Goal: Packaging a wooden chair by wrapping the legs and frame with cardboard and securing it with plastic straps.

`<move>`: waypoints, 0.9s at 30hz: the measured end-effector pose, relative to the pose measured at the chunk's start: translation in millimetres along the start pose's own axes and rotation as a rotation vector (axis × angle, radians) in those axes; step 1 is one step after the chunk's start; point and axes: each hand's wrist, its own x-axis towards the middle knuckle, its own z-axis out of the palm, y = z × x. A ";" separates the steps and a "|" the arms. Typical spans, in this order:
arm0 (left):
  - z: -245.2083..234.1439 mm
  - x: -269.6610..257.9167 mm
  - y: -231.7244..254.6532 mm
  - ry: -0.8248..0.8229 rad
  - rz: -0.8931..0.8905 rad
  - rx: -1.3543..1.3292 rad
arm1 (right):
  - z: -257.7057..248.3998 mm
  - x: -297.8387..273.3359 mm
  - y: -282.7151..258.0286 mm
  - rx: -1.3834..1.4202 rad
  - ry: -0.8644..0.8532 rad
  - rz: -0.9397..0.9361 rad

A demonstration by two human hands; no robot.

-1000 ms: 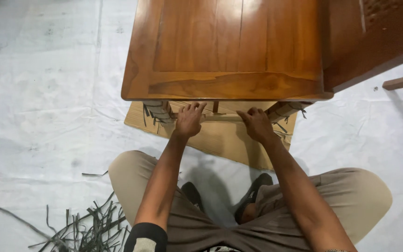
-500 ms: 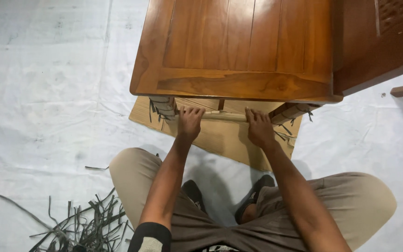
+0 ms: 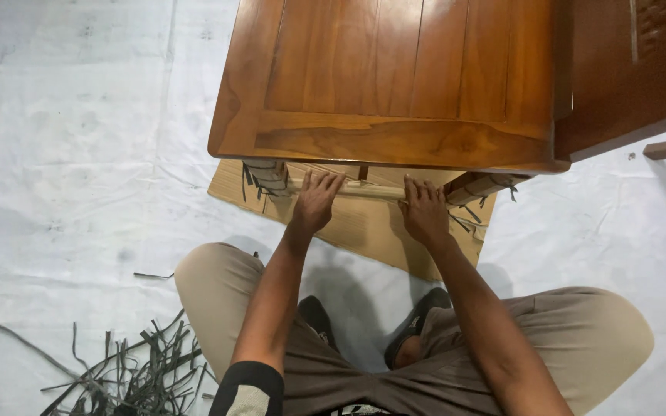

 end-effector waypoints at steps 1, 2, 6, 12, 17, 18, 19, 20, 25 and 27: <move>9.2 3.8 -5.2 0.000 0.002 -0.001 | 2.8 1.0 -0.1 -0.001 0.000 0.002; 18.4 7.6 -10.2 -0.002 0.005 0.027 | 5.6 1.9 0.0 -0.020 0.031 -0.003; 34.6 17.6 -21.9 -0.065 -0.005 0.009 | 17.8 3.2 0.9 -0.074 0.059 0.020; 33.9 18.8 -16.4 -0.028 -0.031 0.010 | 3.4 -11.3 -16.8 -0.077 0.134 0.033; 29.8 12.6 -2.6 0.042 -0.063 0.110 | -5.5 -21.4 -28.7 -0.083 0.225 -0.015; 31.9 13.2 -1.3 0.062 -0.087 0.133 | -4.5 -21.9 -30.0 -0.098 0.258 -0.035; 23.2 9.3 4.9 0.065 -0.092 0.136 | -3.5 -22.9 -32.1 -0.096 0.261 -0.041; 14.6 5.4 11.2 0.087 -0.096 0.087 | -2.4 -24.1 -34.3 -0.071 0.318 -0.076; 13.1 -20.7 32.4 0.294 -0.055 0.101 | 14.9 -34.8 -49.2 0.036 0.419 -0.196; 18.0 -30.8 35.6 0.493 0.002 0.078 | 26.1 -35.9 -56.6 0.037 0.464 -0.252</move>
